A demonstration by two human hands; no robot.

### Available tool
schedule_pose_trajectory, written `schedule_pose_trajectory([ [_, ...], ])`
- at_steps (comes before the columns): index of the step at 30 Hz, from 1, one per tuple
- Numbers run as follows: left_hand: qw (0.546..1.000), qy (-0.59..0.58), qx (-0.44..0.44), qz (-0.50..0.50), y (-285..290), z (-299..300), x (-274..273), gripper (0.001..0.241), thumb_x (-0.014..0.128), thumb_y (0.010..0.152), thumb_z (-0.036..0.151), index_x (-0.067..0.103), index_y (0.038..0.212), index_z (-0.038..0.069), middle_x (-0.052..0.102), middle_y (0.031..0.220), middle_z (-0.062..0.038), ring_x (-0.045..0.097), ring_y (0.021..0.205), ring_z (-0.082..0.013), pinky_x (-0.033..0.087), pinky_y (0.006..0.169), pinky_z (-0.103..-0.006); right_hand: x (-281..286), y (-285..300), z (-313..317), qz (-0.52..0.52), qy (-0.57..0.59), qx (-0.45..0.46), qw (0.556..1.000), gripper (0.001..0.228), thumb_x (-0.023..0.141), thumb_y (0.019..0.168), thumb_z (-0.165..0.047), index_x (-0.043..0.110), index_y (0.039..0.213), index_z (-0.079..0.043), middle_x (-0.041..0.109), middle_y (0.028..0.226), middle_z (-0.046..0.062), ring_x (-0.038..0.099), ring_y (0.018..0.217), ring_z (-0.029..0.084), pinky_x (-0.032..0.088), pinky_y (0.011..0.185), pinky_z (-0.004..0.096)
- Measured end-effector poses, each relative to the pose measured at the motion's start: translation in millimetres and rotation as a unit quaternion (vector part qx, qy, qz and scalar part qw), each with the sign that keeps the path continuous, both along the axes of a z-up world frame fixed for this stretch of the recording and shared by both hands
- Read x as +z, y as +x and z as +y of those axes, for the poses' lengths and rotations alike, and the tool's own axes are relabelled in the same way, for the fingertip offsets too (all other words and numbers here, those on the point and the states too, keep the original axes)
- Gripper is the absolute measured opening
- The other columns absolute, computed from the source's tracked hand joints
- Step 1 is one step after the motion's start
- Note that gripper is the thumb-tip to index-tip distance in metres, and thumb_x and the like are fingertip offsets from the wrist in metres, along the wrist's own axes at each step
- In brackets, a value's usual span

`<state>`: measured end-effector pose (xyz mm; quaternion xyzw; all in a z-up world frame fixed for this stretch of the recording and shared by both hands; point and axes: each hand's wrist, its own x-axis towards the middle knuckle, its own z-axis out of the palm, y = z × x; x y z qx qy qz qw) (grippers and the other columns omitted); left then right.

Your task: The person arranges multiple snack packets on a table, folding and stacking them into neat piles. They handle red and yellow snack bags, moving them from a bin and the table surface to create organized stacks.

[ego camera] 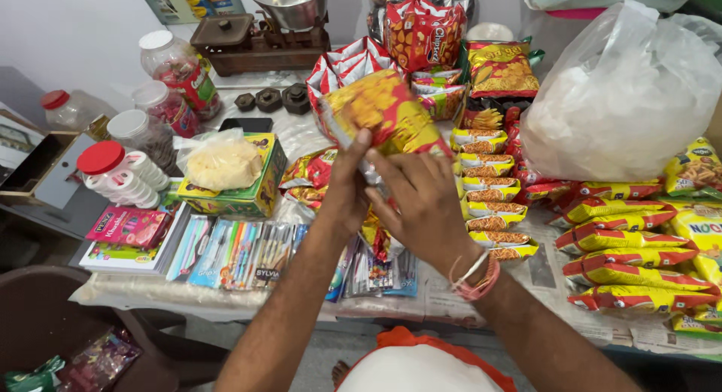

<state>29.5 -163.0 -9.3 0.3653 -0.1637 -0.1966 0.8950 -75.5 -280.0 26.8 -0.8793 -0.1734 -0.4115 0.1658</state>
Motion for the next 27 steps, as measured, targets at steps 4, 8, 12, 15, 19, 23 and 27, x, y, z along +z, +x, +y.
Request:
schedule_pose_trajectory([
  [4, 0.999, -0.037, 0.0, 0.039, 5.9, 15.3, 3.0, 0.062, 0.071, 0.094, 0.041, 0.053, 0.143, 0.007, 0.065, 0.134, -0.01, 0.064, 0.122, -0.0234, 0.053, 0.107, -0.0425, -1.7, 0.5, -21.5, -0.046, 0.076, 0.041, 0.995, 0.052, 0.078, 0.094, -0.024, 0.06, 0.14, -0.009, 0.062, 0.127, 0.012, 0.061, 0.116, 0.03, 0.051, 0.101, 0.044],
  [8, 0.998, -0.008, -0.028, 0.064, 4.2, 27.0, 3.0, 0.063, 0.067, 0.091, 0.044, 0.053, 0.141, 0.007, 0.066, 0.134, -0.012, 0.067, 0.121, -0.0263, 0.054, 0.105, -0.0467, -3.2, 23.3, -46.2, 0.142, 0.384, 0.08, 0.909, 0.056, 0.074, 0.095, -0.029, 0.055, 0.14, -0.003, 0.064, 0.125, 0.007, 0.064, 0.105, 0.015, 0.055, 0.084, 0.03],
  [12, 0.993, 0.006, -0.091, 0.075, 6.0, 24.9, -0.7, 0.067, 0.063, 0.095, 0.05, 0.053, 0.144, 0.004, 0.065, 0.136, -0.016, 0.066, 0.12, -0.0287, 0.054, 0.105, -0.0475, -12.5, 30.3, -59.2, 0.371, 0.463, 0.121, 0.796, 0.044, 0.071, 0.095, -0.035, 0.071, 0.126, -0.003, 0.07, 0.099, 0.002, 0.061, 0.082, 0.009, 0.051, 0.071, 0.028],
  [15, 0.99, 0.022, -0.114, 0.078, 12.2, 23.1, -6.8, 0.071, 0.062, 0.097, 0.053, 0.051, 0.146, 0.004, 0.063, 0.138, -0.018, 0.064, 0.122, -0.0296, 0.053, 0.107, -0.0481, -20.6, 35.1, -61.3, 0.418, 0.541, 0.172, 0.709, 0.039, 0.071, 0.096, -0.034, 0.073, 0.119, -0.002, 0.072, 0.098, 0.001, 0.063, 0.083, 0.008, 0.05, 0.073, 0.027],
  [19, 0.987, 0.096, -0.112, 0.059, 14.9, 25.3, -13.2, 0.074, 0.063, 0.09, 0.056, 0.051, 0.144, 0.006, 0.063, 0.14, -0.015, 0.064, 0.123, -0.0284, 0.054, 0.103, -0.0474, -27.0, 35.4, -69.5, 0.439, 0.604, 0.276, 0.605, 0.036, 0.069, 0.098, -0.031, 0.071, 0.116, 0.0, 0.076, 0.105, 0.004, 0.072, 0.091, 0.011, 0.058, 0.082, 0.03],
  [23, 0.945, 0.275, 0.165, -0.057, 15.1, 22.9, -20.2, 0.079, 0.074, 0.086, 0.049, 0.045, 0.144, 0.003, 0.06, 0.138, -0.019, 0.063, 0.122, -0.0266, 0.052, 0.102, -0.0414, -39.1, 38.1, -72.2, 0.426, 0.646, 0.244, 0.584, 0.034, 0.068, 0.095, -0.031, 0.067, 0.114, -0.004, 0.076, 0.101, 0.003, 0.073, 0.085, 0.013, 0.061, 0.071, 0.035],
  [27, 0.896, 0.314, 0.308, -0.064, -6.1, 26.7, -30.6, 0.084, 0.083, 0.087, 0.038, 0.041, 0.148, -0.002, 0.057, 0.125, -0.022, 0.056, 0.106, -0.0245, 0.051, 0.086, -0.0361, -53.0, 41.3, -62.0, 0.378, 0.669, 0.234, 0.596, 0.039, 0.07, 0.098, -0.031, 0.065, 0.121, 0.001, 0.074, 0.106, 0.009, 0.073, 0.086, 0.016, 0.064, 0.074, 0.037],
])
